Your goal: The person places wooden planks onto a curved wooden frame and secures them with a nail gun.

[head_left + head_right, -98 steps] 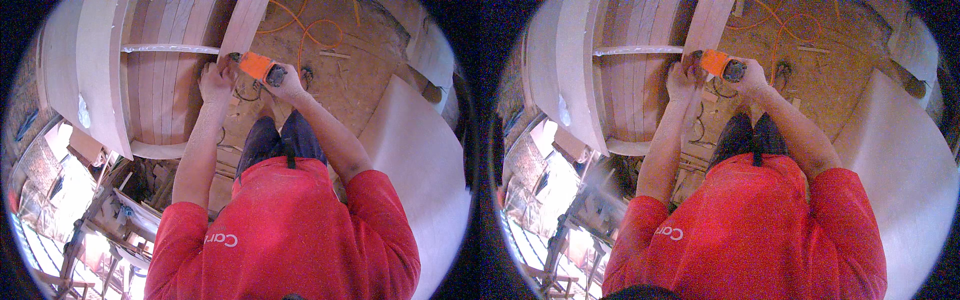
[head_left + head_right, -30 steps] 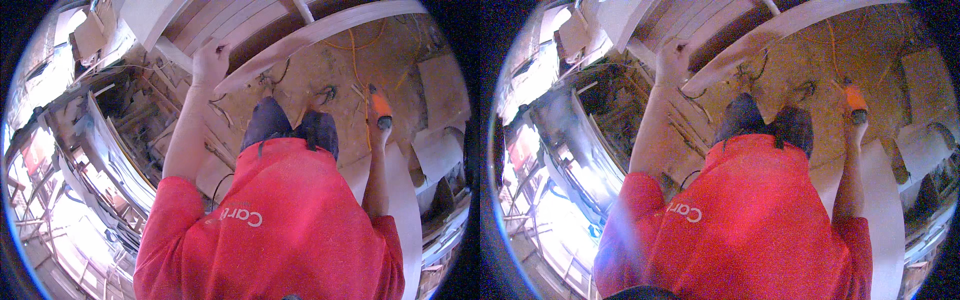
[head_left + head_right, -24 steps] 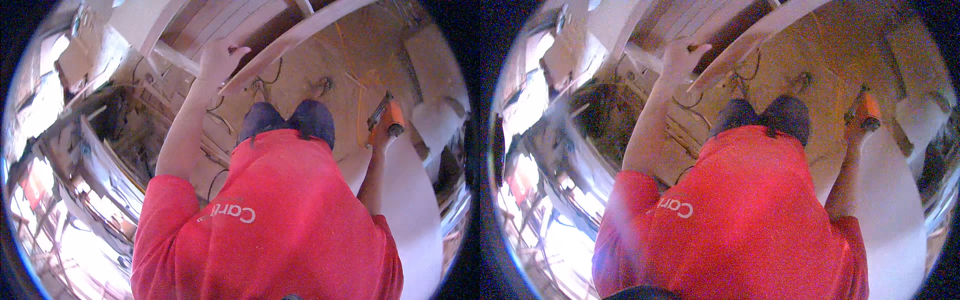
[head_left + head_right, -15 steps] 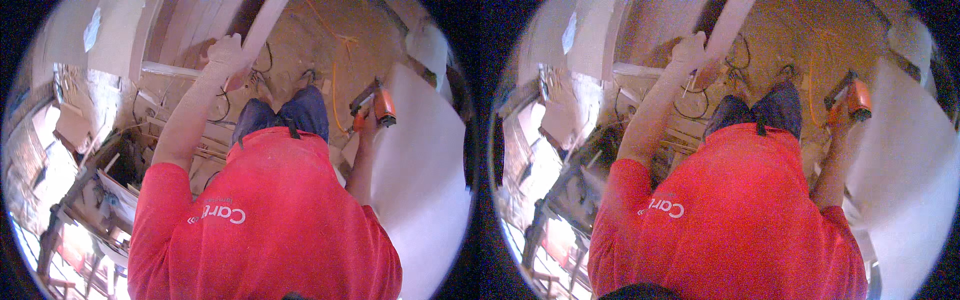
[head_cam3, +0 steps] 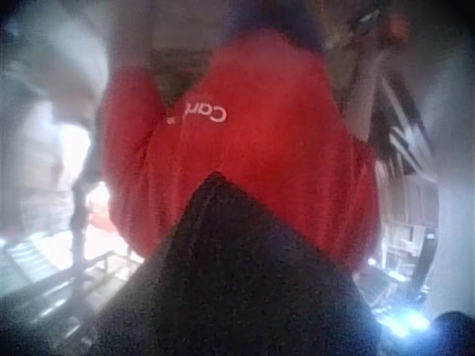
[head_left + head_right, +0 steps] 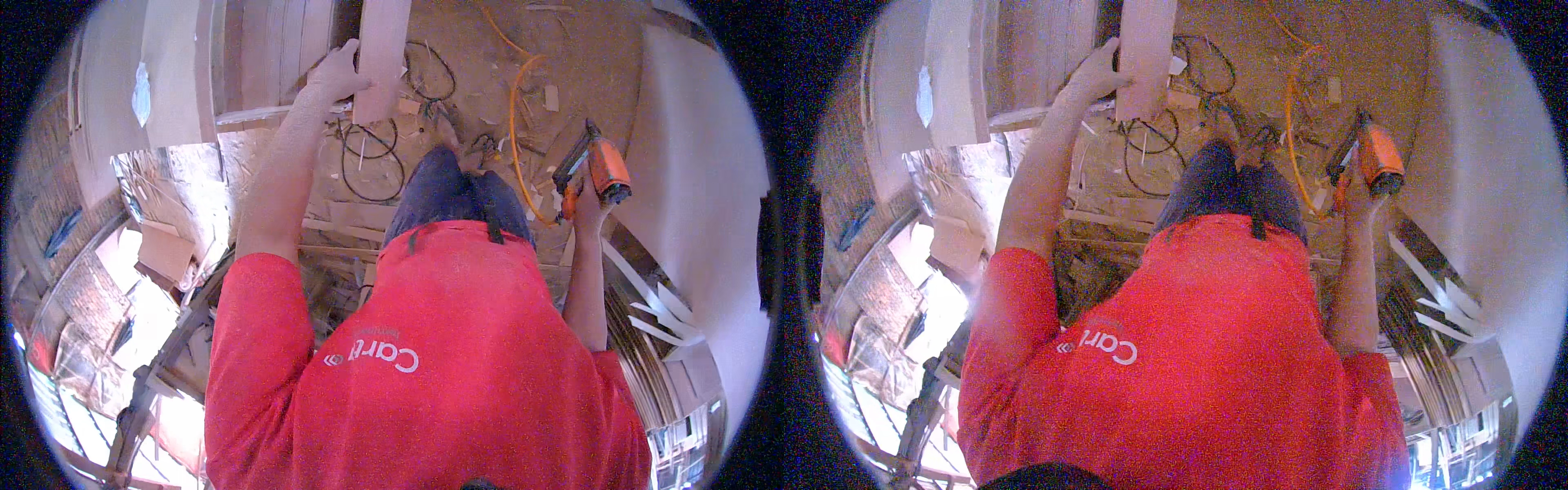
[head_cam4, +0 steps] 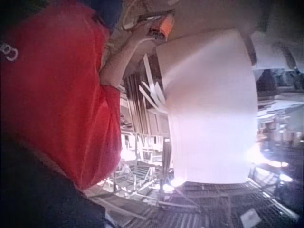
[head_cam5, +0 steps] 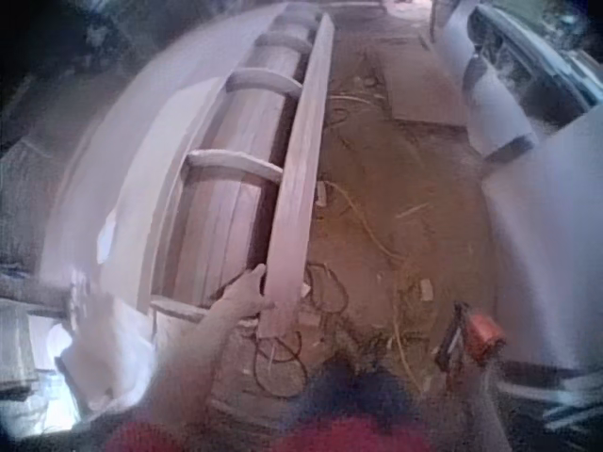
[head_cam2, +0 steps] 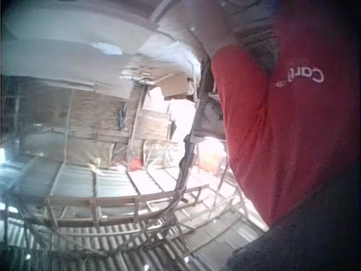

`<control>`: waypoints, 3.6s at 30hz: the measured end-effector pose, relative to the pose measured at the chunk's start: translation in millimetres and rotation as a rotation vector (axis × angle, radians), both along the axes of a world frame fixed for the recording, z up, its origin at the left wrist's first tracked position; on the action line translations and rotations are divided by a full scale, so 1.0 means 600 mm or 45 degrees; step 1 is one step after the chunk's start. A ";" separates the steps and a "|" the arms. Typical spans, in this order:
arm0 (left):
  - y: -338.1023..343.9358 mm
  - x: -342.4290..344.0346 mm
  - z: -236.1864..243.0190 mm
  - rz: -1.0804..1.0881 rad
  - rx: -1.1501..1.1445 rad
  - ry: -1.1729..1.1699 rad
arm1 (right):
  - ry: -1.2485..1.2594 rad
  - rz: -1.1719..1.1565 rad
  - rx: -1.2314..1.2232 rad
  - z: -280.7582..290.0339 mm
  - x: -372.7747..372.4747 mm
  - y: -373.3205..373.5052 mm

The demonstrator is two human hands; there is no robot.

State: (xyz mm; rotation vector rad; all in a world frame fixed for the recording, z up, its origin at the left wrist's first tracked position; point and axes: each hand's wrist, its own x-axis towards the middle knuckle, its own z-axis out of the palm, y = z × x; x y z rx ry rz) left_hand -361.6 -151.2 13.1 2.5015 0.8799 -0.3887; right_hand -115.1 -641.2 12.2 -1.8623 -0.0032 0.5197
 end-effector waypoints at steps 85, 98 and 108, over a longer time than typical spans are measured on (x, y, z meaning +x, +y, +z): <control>0.022 0.006 -0.124 -0.600 0.505 0.388 | 0.712 0.549 0.623 -0.022 -0.294 0.355; 0.041 -0.005 -0.141 -0.655 0.534 0.281 | 0.757 0.538 0.541 -0.025 -0.292 0.350; -0.037 0.055 -0.057 -0.683 0.299 0.656 | 0.167 0.624 0.099 -0.132 -0.260 0.223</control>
